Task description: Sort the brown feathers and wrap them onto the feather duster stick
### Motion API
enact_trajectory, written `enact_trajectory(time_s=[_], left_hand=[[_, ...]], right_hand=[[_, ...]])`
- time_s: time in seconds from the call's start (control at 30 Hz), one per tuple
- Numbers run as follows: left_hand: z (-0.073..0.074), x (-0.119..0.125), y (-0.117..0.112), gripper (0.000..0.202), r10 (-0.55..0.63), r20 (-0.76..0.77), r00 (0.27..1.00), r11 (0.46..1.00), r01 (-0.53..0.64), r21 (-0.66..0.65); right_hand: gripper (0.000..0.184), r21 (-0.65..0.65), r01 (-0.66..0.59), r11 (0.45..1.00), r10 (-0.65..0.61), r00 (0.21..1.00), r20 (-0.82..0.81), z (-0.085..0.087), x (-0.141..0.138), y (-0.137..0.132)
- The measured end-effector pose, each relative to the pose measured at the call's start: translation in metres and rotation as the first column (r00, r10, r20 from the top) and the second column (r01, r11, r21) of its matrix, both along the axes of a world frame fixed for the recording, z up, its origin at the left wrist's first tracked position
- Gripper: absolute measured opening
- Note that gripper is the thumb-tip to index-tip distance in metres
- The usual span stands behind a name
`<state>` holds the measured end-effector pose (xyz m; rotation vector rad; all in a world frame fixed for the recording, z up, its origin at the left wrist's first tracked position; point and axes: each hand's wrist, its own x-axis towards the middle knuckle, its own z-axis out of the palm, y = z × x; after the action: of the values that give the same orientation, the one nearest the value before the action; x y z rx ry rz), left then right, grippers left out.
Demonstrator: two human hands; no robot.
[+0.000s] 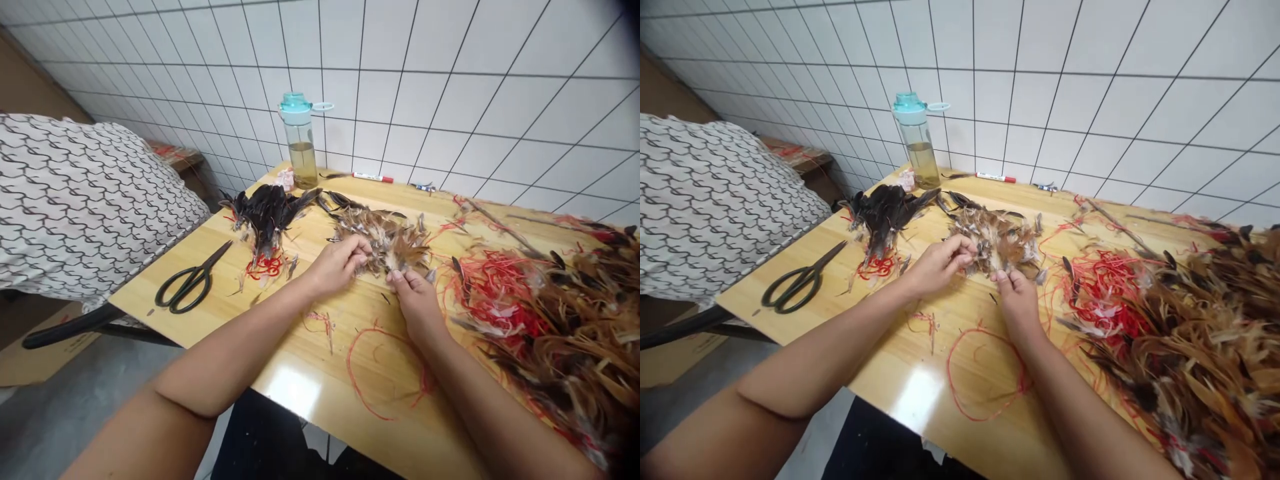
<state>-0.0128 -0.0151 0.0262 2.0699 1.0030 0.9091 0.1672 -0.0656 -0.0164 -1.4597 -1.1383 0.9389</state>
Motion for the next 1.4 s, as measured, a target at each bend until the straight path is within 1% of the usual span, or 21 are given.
enact_trajectory(time_s=[0.13,0.27,0.33,0.4,0.5,0.6,0.67,0.73,0.87,1.03,1.17,1.27,1.4], left_hand=[[-0.004,0.000,0.002,0.014,0.045,0.109,0.993,0.991,-0.031,-0.131],[-0.011,0.002,0.008,0.016,0.053,0.260,0.964,0.953,0.029,-0.301],[-0.015,0.003,0.009,0.014,0.048,0.259,0.965,0.952,0.034,-0.303],[-0.016,0.004,0.007,0.012,0.030,0.208,0.978,0.972,0.020,-0.236],[-0.014,0.006,0.000,0.013,-0.005,0.124,0.992,0.996,0.016,-0.088],[-0.008,0.008,-0.007,0.010,-0.008,0.058,0.998,0.996,0.003,0.089],[-0.004,0.009,-0.011,0.009,0.009,0.010,1.000,0.978,-0.010,0.209],[-0.002,0.008,-0.012,0.011,0.015,-0.053,0.998,0.950,0.003,0.312],[-0.002,0.006,-0.009,0.011,-0.006,-0.183,0.983,0.885,0.091,0.457],[-0.007,0.004,-0.005,0.012,-0.003,-0.299,0.954,0.822,0.173,0.543],[-0.007,0.003,-0.004,0.015,0.040,-0.330,0.943,0.776,0.179,0.605],[-0.007,0.003,-0.005,0.017,0.055,-0.333,0.941,0.759,0.178,0.627],[-0.007,0.004,-0.007,0.019,0.028,-0.337,0.941,0.747,0.205,0.633]], right_hand=[[0.042,-0.012,-0.004,1.000,0.003,0.999,-0.043,0.002,-0.001,-0.001],[0.039,-0.003,-0.010,1.000,0.010,0.999,-0.043,0.005,-0.001,-0.003],[0.037,0.011,-0.010,1.000,0.011,0.999,-0.040,0.005,-0.001,-0.003],[0.036,0.017,-0.001,1.000,0.002,0.999,-0.051,0.005,0.000,-0.003],[0.033,0.033,0.012,0.999,-0.009,0.997,-0.075,0.004,0.001,-0.002],[0.029,0.048,0.019,0.999,-0.015,0.996,-0.088,0.005,0.000,0.000],[0.026,0.043,0.028,0.999,-0.024,0.996,-0.087,0.006,-0.003,0.001],[0.024,0.034,0.025,0.999,-0.023,0.997,-0.077,0.005,-0.005,0.002],[0.021,0.057,-0.017,0.998,0.019,0.999,-0.047,0.001,-0.005,0.005],[0.023,0.002,-0.070,0.998,0.070,0.997,0.011,0.001,-0.003,0.005],[0.024,-0.019,-0.116,0.993,0.116,0.993,0.031,0.005,-0.003,0.003],[0.023,-0.015,-0.142,0.990,0.142,0.989,0.041,0.004,-0.002,0.002],[0.022,0.021,-0.193,0.981,0.192,0.979,0.062,0.000,0.000,0.003]])
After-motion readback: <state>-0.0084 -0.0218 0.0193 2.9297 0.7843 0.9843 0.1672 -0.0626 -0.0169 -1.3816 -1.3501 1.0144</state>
